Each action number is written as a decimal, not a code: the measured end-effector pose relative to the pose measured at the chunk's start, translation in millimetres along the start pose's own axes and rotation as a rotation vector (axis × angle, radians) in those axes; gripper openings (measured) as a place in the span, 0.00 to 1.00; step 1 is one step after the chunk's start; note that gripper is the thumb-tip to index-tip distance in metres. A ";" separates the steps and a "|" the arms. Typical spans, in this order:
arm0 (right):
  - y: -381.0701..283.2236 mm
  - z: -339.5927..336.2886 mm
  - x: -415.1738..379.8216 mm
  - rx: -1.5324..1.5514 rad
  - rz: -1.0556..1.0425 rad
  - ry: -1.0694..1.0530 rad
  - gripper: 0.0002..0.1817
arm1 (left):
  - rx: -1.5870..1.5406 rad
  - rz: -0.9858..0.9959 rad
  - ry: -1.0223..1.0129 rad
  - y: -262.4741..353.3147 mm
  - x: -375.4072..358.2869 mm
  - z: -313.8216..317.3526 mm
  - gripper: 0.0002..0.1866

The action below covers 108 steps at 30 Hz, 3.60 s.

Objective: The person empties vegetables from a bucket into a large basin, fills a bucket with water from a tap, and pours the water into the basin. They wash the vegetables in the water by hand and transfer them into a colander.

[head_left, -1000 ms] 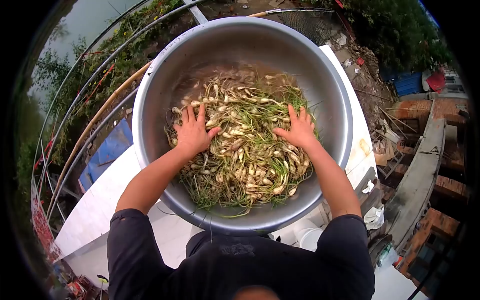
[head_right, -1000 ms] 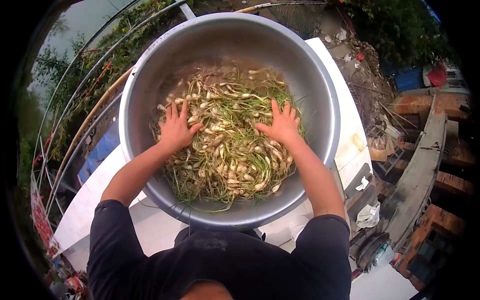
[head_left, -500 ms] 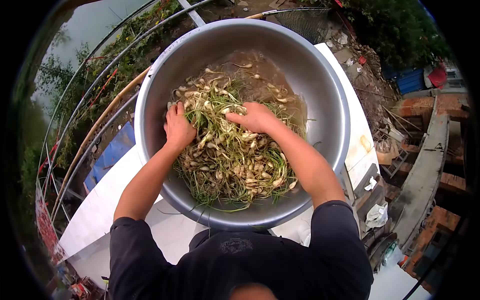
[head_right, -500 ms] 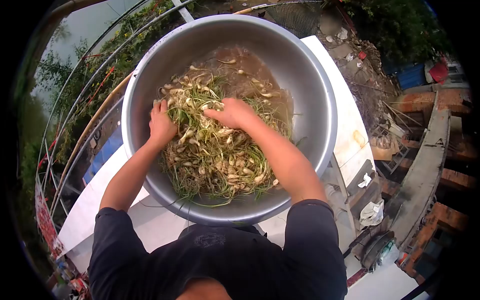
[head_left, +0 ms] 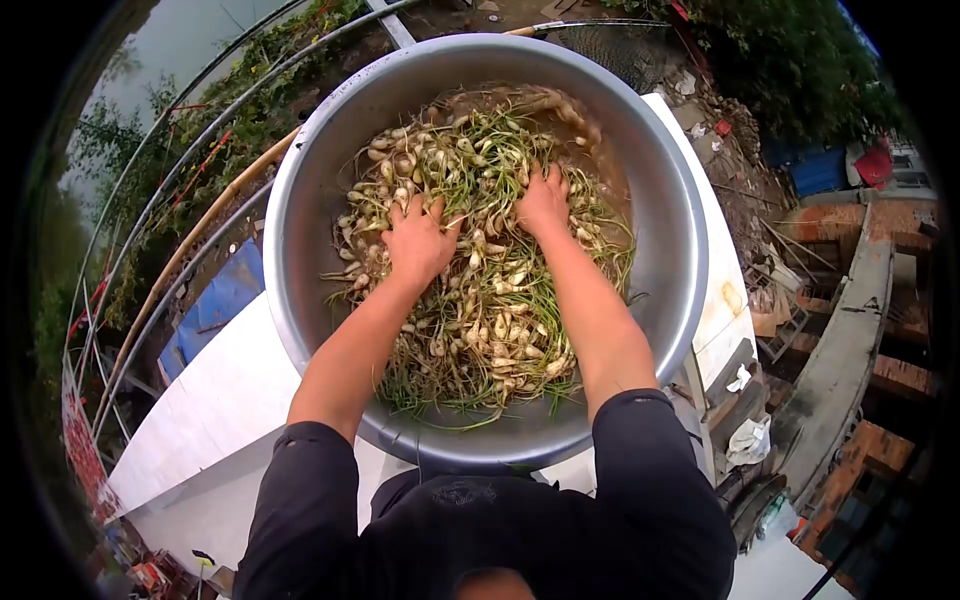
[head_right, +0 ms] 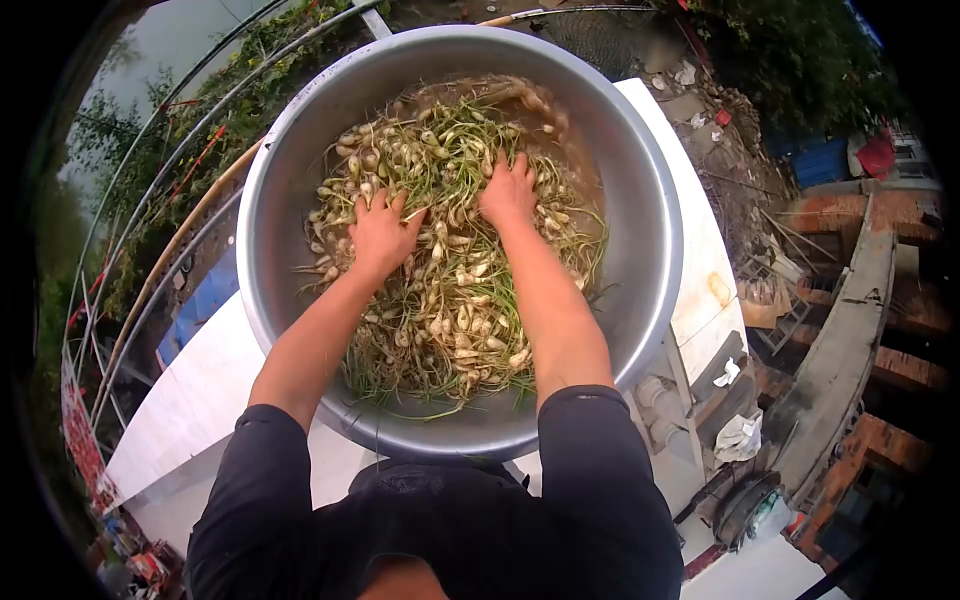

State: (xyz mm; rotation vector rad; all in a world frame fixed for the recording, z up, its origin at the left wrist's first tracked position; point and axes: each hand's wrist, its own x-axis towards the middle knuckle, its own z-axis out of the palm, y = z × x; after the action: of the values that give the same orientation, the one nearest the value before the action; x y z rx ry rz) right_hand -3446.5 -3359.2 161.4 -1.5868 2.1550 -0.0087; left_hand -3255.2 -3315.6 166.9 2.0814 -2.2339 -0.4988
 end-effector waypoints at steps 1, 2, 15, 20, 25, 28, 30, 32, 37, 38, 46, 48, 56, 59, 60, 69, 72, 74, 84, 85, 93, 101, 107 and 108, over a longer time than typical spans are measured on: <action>-12.3 -2.4 -8.2 0.084 0.088 -0.030 0.41 | -0.029 -0.018 0.024 -1.3 -3.9 2.4 0.26; -16.2 5.5 -17.1 0.042 0.052 -0.033 0.39 | -0.039 -0.006 0.039 -8.1 -5.3 3.9 0.25; 54.1 -28.9 -158.6 -0.384 -0.124 -0.309 0.57 | 0.168 0.139 -0.454 7.4 -97.5 -33.9 0.57; 36.7 -0.5 -38.4 -0.089 -0.075 -0.013 0.46 | 0.189 0.178 -0.296 6.8 -42.3 -11.7 0.45; 32.6 0.0 -28.4 0.019 -0.100 -0.091 0.36 | 0.109 0.161 -0.217 -7.8 -14.9 -18.7 0.24; 44.0 -48.5 -69.2 -0.185 -0.112 -0.456 0.36 | 0.278 0.242 -0.311 -37.3 -22.1 -42.7 0.17; 64.2 -59.3 -85.8 -0.328 -0.022 -0.463 0.35 | 0.178 0.081 -0.253 -72.3 -10.2 -45.7 0.19; 81.7 -55.3 -98.1 -0.435 0.036 -0.266 0.33 | 0.089 -0.058 -0.148 -69.5 -8.9 -49.5 0.25; 57.8 3.8 -74.7 -0.324 -0.085 -0.208 0.34 | -0.007 -0.249 -0.177 -12.0 -12.5 -13.8 0.42; 45.0 6.5 -62.8 -0.304 -0.110 -0.211 0.34 | -0.119 -0.315 -0.167 0.0 -6.5 -13.4 0.42; -16.6 -14.5 -29.0 0.939 -0.196 -0.194 0.12 | -1.312 -0.566 -0.105 -5.2 32.9 -6.7 0.34; -25.0 -44.0 -39.7 1.181 -0.208 -0.293 0.13 | -1.388 -0.553 0.023 1.5 41.7 -22.0 0.28; 67.0 -95.3 -24.8 0.414 -0.215 -0.017 0.41 | -0.291 -0.286 -0.018 -45.2 18.7 -70.7 0.46; 102.6 -35.4 -70.2 0.083 0.201 -0.137 0.61 | -0.419 -0.400 -0.334 -58.8 -43.1 -44.1 0.64; 93.5 -24.1 -88.1 0.082 0.247 -0.212 0.64 | -0.492 -0.397 -0.348 -64.3 -56.3 -19.5 0.66; 22.5 29.3 -87.6 1.404 -0.086 -0.283 0.26 | -1.417 -0.713 -0.371 0.0 -38.6 9.9 0.53; -1.5 -20.9 -102.2 1.467 -0.123 -0.235 0.25 | -1.561 -0.517 -0.308 11.9 -43.0 -54.1 0.28; -6.6 -48.8 -95.1 1.412 -0.219 -0.164 0.25 | -1.707 -0.453 -0.234 18.4 -37.4 -81.3 0.20; 93.4 -85.4 -62.1 0.817 -0.057 -0.151 0.33 | -1.077 -0.331 -0.053 -102.7 -17.1 -12.4 0.27; 106.1 -62.0 -63.0 0.621 0.045 -0.081 0.42 | -1.038 -0.445 -0.282 -110.0 -29.5 -13.7 0.34; 30.8 49.9 -111.9 0.595 0.084 -0.083 0.56 | -1.398 -0.789 -0.508 -12.9 -74.3 34.9 0.50; 9.6 -37.7 -136.2 1.709 -0.147 -0.139 0.19 | -2.011 -0.461 -0.607 38.4 -73.8 -57.0 0.19; 58.0 -79.4 -95.6 1.017 0.023 0.190 0.26 | -1.404 -0.509 -0.204 17.3 -44.8 -65.1 0.31; 72.6 -78.7 -91.0 0.905 0.150 0.143 0.28 | -1.259 -0.566 -0.070 -3.8 -36.1 -35.0 0.31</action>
State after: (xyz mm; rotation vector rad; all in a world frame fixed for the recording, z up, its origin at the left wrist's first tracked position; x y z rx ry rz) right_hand -3520.1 -3273.1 244.6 -0.9046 1.9115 -0.9282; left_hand -3239.4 -3287.5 205.6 1.7865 -0.7478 -1.4849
